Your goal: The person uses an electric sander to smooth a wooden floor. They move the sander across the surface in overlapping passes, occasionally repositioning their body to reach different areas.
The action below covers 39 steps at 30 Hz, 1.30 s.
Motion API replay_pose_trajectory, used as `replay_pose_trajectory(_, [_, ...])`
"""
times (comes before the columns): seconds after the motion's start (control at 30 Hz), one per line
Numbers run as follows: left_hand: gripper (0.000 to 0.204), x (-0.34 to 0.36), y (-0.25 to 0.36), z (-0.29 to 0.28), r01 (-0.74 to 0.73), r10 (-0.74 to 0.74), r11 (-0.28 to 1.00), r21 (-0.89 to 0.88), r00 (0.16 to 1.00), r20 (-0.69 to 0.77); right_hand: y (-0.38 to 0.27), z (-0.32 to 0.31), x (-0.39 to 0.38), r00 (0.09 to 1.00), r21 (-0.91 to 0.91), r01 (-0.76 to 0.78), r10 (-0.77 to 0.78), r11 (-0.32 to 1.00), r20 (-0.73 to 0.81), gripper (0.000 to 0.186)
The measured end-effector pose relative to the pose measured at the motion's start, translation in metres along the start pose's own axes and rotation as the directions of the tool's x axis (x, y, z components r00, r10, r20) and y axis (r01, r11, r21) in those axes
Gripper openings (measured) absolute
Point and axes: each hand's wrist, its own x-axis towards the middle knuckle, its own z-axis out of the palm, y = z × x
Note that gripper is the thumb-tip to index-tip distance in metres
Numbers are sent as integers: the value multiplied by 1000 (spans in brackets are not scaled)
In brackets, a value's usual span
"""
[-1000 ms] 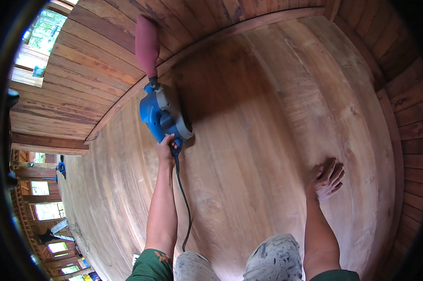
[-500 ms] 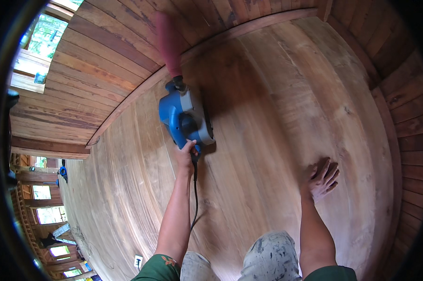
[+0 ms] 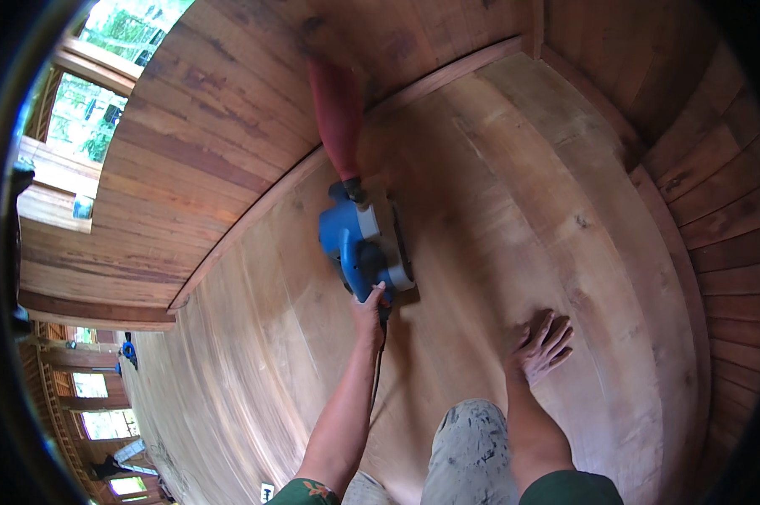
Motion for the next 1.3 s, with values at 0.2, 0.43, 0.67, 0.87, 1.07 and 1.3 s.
replay_pose_trajectory(0.2, [20, 19, -3, 46, -20, 21, 998, 62, 1000, -14, 10, 32, -1, 999, 82, 20, -16, 996, -48, 69])
replay_pose_trajectory(0.43, [18, 34, -1, 111, -17, 17, 1000, 17, 1000, 19, 11, 44, 6, 999, 107, 27, -24, 994, -30, 68])
replay_pose_trajectory(0.67, [17, 20, -11, 120, -5, 5, 1000, 1, 988, 153, 6, 47, 5, 998, 124, -5, -2, 992, 64, 69])
replay_pose_trajectory(0.87, [21, -14, -34, 102, -65, 63, 998, 15, 990, 124, -1, 47, 9, 991, 74, -39, 30, 997, 127, 70])
replay_pose_trajectory(1.07, [22, -66, -61, 57, -39, 18, 986, 159, 991, 135, -2, 38, 2, 988, 128, -22, 2, 992, 151, 69])
replay_pose_trajectory(1.3, [25, -100, -62, 12, 38, -54, 993, 108, 986, 155, -36, -3, 11, 942, 319, 51, -152, 946, 298, 75])
